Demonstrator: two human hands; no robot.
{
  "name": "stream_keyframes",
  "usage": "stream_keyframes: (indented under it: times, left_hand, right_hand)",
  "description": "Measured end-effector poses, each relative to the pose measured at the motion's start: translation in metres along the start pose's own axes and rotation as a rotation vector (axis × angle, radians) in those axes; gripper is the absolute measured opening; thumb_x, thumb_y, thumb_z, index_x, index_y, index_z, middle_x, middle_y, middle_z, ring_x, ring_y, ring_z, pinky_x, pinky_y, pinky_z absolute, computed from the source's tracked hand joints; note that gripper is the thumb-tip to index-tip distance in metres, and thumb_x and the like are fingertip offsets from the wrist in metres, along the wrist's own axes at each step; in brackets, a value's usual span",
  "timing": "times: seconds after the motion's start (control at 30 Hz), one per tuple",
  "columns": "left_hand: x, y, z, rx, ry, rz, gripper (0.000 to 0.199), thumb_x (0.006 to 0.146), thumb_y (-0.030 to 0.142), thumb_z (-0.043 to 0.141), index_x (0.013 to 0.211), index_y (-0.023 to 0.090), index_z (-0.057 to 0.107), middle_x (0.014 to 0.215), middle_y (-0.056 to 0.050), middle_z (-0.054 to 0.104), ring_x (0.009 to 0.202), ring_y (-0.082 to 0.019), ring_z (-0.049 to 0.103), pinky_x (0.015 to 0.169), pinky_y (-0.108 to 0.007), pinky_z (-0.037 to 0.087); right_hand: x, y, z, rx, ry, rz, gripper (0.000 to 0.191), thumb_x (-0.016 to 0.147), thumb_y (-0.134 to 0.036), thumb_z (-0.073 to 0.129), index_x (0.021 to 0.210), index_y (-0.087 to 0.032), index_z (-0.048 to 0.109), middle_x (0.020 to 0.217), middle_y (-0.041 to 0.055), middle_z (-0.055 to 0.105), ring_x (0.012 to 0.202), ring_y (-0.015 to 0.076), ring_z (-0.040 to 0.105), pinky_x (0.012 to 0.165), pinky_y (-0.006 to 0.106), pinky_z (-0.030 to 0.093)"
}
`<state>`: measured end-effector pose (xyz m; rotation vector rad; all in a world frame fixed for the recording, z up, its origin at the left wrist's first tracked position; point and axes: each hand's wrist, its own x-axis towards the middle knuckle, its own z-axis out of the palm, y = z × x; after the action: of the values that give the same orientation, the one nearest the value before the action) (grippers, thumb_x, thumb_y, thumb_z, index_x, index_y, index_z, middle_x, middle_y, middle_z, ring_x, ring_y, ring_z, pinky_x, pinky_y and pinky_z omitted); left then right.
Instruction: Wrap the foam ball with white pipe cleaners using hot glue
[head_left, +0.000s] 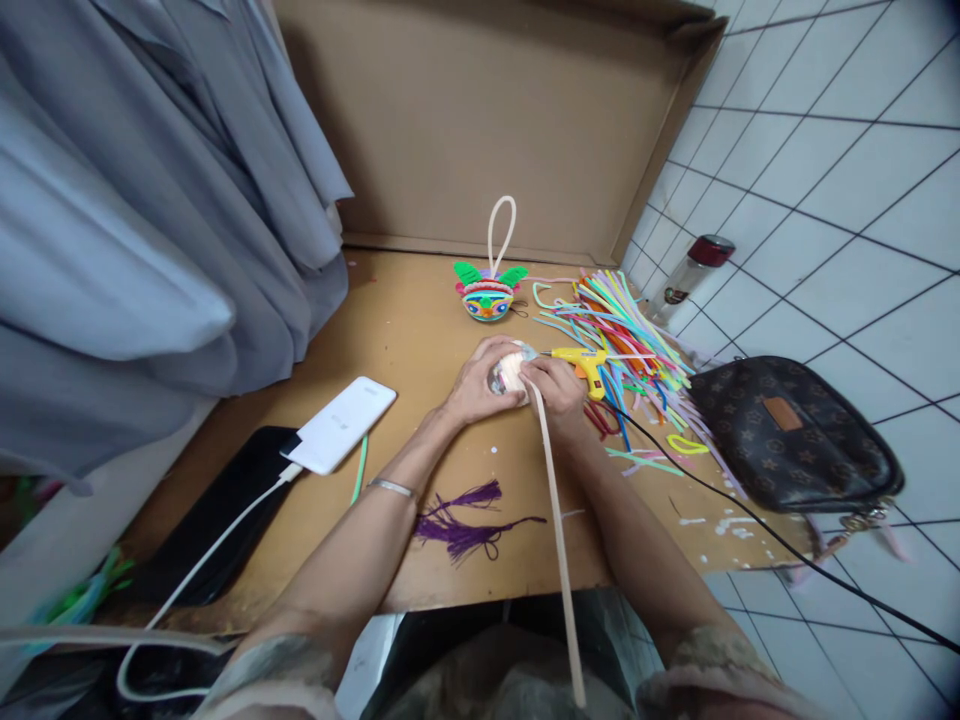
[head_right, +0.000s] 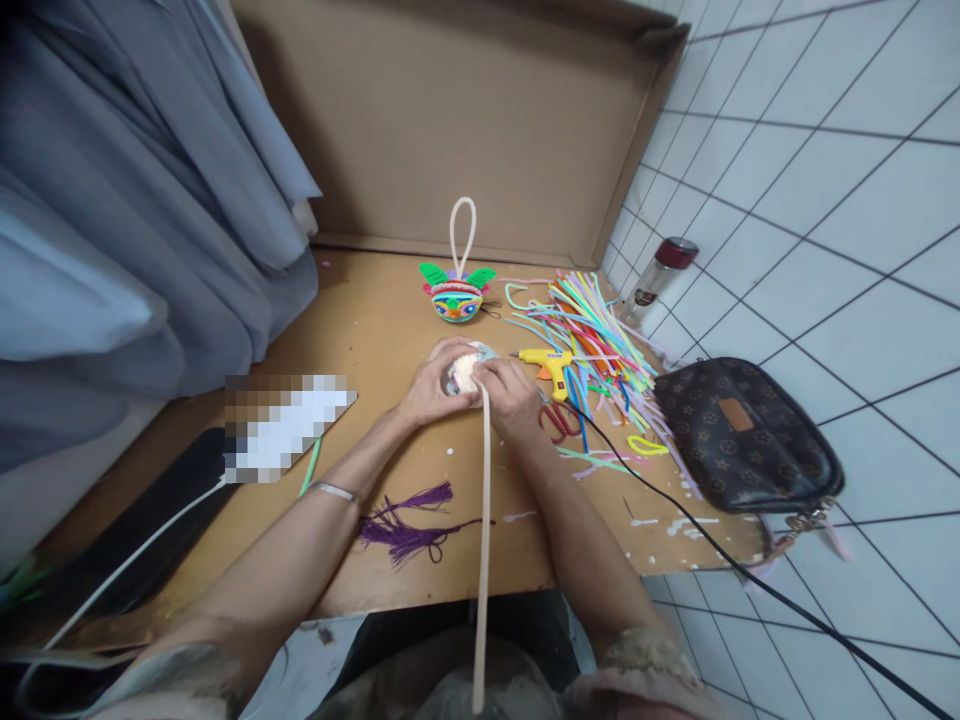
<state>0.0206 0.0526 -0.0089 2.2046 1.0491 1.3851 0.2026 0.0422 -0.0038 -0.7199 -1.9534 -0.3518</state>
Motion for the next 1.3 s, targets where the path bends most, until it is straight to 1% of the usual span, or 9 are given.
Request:
stream_keyframes:
  times: [0.2, 0.5, 0.6, 0.67, 0.77, 0.93, 1.13, 1.23, 1.3]
  left_hand:
    - [-0.001, -0.001, 0.001, 0.011, -0.003, 0.008, 0.063, 0.068, 0.03, 0.077, 0.128, 0.022, 0.059, 0.139, -0.013, 0.057, 0.131, -0.032, 0.057, 0.114, -0.051, 0.047]
    - [-0.003, -0.001, -0.002, 0.065, -0.05, 0.042, 0.062, 0.075, 0.04, 0.074, 0.131, 0.019, 0.057, 0.142, -0.016, 0.054, 0.137, -0.032, 0.053, 0.115, -0.05, 0.046]
    - [-0.003, -0.001, -0.003, 0.113, -0.076, 0.041, 0.068, 0.075, 0.048, 0.076, 0.133, 0.02, 0.055, 0.143, -0.016, 0.053, 0.138, -0.033, 0.051, 0.115, -0.049, 0.046]
    - [-0.003, 0.0, -0.003, 0.179, -0.086, 0.029, 0.075, 0.071, 0.055, 0.079, 0.134, 0.021, 0.055, 0.144, -0.017, 0.054, 0.137, -0.034, 0.052, 0.114, -0.05, 0.045]
    - [-0.004, 0.0, -0.001, 0.291, -0.068, 0.019, 0.081, 0.067, 0.061, 0.082, 0.133, 0.022, 0.056, 0.143, -0.016, 0.056, 0.134, -0.037, 0.053, 0.113, -0.052, 0.043]
    - [-0.005, 0.001, 0.008, 0.31, 0.012, 0.071, 0.077, 0.068, 0.054, 0.082, 0.132, 0.021, 0.055, 0.141, -0.017, 0.057, 0.131, -0.035, 0.056, 0.113, -0.049, 0.044]
    - [-0.006, 0.006, 0.017, 0.305, 0.103, 0.088, 0.06, 0.078, 0.042, 0.072, 0.13, 0.018, 0.054, 0.139, -0.018, 0.057, 0.131, -0.032, 0.057, 0.112, -0.048, 0.047]
    - [-0.008, 0.004, 0.016, 0.283, 0.121, 0.074, 0.056, 0.081, 0.039, 0.067, 0.131, 0.017, 0.054, 0.138, -0.018, 0.058, 0.13, -0.031, 0.057, 0.112, -0.047, 0.048]
    - [-0.009, 0.002, 0.014, 0.265, 0.119, 0.073, 0.055, 0.081, 0.038, 0.066, 0.131, 0.017, 0.054, 0.136, -0.017, 0.059, 0.128, -0.03, 0.058, 0.111, -0.046, 0.049]
  right_hand:
    - [0.002, -0.002, -0.001, -0.027, 0.023, -0.041, 0.017, 0.097, -0.016, 0.058, 0.106, -0.02, 0.072, 0.094, 0.0086, 0.072, 0.09, 0.0196, 0.065, 0.081, 0.032, 0.053]
    - [0.002, -0.002, 0.0, -0.043, -0.01, -0.002, 0.018, 0.099, -0.018, 0.056, 0.105, -0.021, 0.072, 0.094, 0.0084, 0.072, 0.09, 0.019, 0.065, 0.08, 0.032, 0.053]
    - [0.002, -0.002, 0.0, -0.051, 0.001, -0.006, 0.018, 0.099, -0.019, 0.055, 0.105, -0.021, 0.072, 0.094, 0.0081, 0.072, 0.089, 0.0191, 0.065, 0.08, 0.032, 0.054]
    - [0.001, -0.002, 0.001, -0.061, -0.003, 0.003, 0.018, 0.099, -0.019, 0.055, 0.103, -0.021, 0.072, 0.093, 0.0077, 0.071, 0.088, 0.019, 0.065, 0.08, 0.032, 0.054]
    - [0.001, -0.002, 0.001, -0.055, -0.016, 0.039, 0.019, 0.099, -0.02, 0.055, 0.099, -0.023, 0.073, 0.093, 0.0072, 0.071, 0.087, 0.0184, 0.065, 0.08, 0.032, 0.054]
    - [-0.001, -0.001, 0.002, -0.008, -0.023, 0.07, 0.02, 0.099, -0.02, 0.054, 0.1, -0.023, 0.074, 0.094, 0.0075, 0.07, 0.088, 0.0185, 0.063, 0.082, 0.033, 0.053]
    - [0.001, -0.003, 0.001, -0.006, -0.032, 0.08, 0.019, 0.1, -0.022, 0.054, 0.101, -0.022, 0.073, 0.094, 0.0076, 0.069, 0.089, 0.0191, 0.062, 0.082, 0.033, 0.053]
    - [0.005, -0.007, -0.003, 0.016, -0.074, 0.078, 0.019, 0.099, -0.028, 0.057, 0.108, -0.022, 0.072, 0.099, 0.0091, 0.069, 0.093, 0.0211, 0.062, 0.084, 0.035, 0.053]
    - [0.007, -0.009, -0.006, 0.042, -0.117, 0.06, 0.023, 0.097, -0.031, 0.058, 0.115, -0.021, 0.07, 0.104, 0.011, 0.069, 0.096, 0.0231, 0.062, 0.087, 0.038, 0.053]
